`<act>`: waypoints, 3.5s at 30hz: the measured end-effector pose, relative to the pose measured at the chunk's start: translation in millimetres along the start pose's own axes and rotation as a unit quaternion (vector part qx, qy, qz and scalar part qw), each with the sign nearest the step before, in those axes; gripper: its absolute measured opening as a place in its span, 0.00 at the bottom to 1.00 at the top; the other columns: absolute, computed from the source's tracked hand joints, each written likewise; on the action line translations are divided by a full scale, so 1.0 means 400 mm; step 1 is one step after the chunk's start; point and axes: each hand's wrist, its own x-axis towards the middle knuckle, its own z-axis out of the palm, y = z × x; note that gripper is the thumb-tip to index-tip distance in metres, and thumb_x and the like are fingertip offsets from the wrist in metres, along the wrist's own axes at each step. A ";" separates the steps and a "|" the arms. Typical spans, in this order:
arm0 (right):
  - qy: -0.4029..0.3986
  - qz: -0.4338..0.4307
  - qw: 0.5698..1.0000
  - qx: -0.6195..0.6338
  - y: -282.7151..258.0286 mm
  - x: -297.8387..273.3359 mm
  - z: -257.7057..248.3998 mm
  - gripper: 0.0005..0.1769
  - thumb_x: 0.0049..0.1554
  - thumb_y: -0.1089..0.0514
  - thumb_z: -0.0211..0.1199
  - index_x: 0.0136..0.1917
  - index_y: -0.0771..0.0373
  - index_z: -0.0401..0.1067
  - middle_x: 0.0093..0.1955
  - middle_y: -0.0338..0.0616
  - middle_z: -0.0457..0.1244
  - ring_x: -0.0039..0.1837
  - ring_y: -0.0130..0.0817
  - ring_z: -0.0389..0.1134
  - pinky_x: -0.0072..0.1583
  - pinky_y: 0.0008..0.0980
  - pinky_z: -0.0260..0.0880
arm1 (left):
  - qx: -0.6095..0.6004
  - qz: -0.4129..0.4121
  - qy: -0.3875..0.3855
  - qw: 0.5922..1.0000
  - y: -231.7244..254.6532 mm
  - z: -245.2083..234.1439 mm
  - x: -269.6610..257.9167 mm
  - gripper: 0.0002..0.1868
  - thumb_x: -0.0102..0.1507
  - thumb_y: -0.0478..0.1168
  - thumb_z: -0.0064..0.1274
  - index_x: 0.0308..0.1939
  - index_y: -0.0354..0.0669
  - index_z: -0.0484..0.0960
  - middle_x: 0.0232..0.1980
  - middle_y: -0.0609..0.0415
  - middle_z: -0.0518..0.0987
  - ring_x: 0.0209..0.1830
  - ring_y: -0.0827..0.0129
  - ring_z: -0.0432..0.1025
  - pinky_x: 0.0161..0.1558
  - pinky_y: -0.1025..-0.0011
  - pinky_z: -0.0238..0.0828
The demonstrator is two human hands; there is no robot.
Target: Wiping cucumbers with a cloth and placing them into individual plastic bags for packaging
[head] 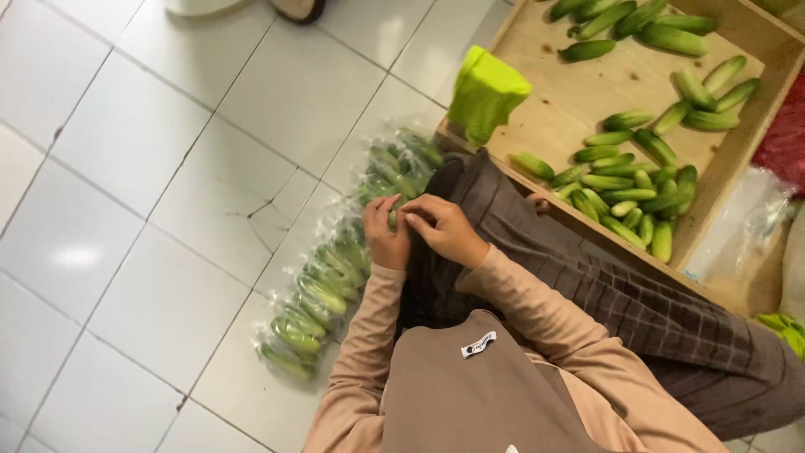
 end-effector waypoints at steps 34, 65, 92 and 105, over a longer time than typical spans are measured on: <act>0.364 0.353 0.861 -0.031 0.602 -0.391 -0.435 0.08 0.58 0.58 0.64 0.50 0.58 0.81 0.33 0.46 0.71 0.38 0.41 0.75 0.43 0.38 0.74 | 0.214 0.322 -0.098 0.917 0.246 0.774 0.145 0.11 0.66 0.42 0.53 0.52 0.56 0.83 0.51 0.52 0.80 0.54 0.57 0.73 0.59 0.57 0.63; 0.338 0.113 0.926 -0.123 0.246 -0.484 -0.634 0.33 0.46 0.68 0.69 0.65 0.61 0.71 0.65 0.49 0.64 0.68 0.56 0.63 0.68 0.52 0.62 | -0.356 0.310 -0.350 0.809 0.544 0.646 -0.044 0.13 0.57 0.24 0.55 0.35 0.47 0.88 0.42 0.52 0.82 0.36 0.55 0.74 0.44 0.59 0.73; 0.410 0.206 0.873 0.168 0.310 -0.581 -0.661 0.09 0.59 0.60 0.69 0.48 0.60 0.69 0.38 0.33 0.67 0.41 0.20 0.63 0.45 0.23 0.66 | 0.037 0.060 -0.660 0.748 0.302 1.136 0.029 0.16 0.63 0.39 0.55 0.55 0.43 0.83 0.48 0.42 0.85 0.49 0.44 0.80 0.51 0.48 0.76; 0.365 0.222 0.886 0.180 0.277 -0.575 -0.687 0.09 0.57 0.59 0.71 0.45 0.59 0.71 0.36 0.32 0.66 0.40 0.22 0.60 0.46 0.27 0.63 | 0.199 0.041 -0.530 0.823 0.159 1.535 -0.072 0.35 0.64 0.55 0.61 0.71 0.47 0.71 0.65 0.52 0.78 0.65 0.53 0.72 0.64 0.49 0.71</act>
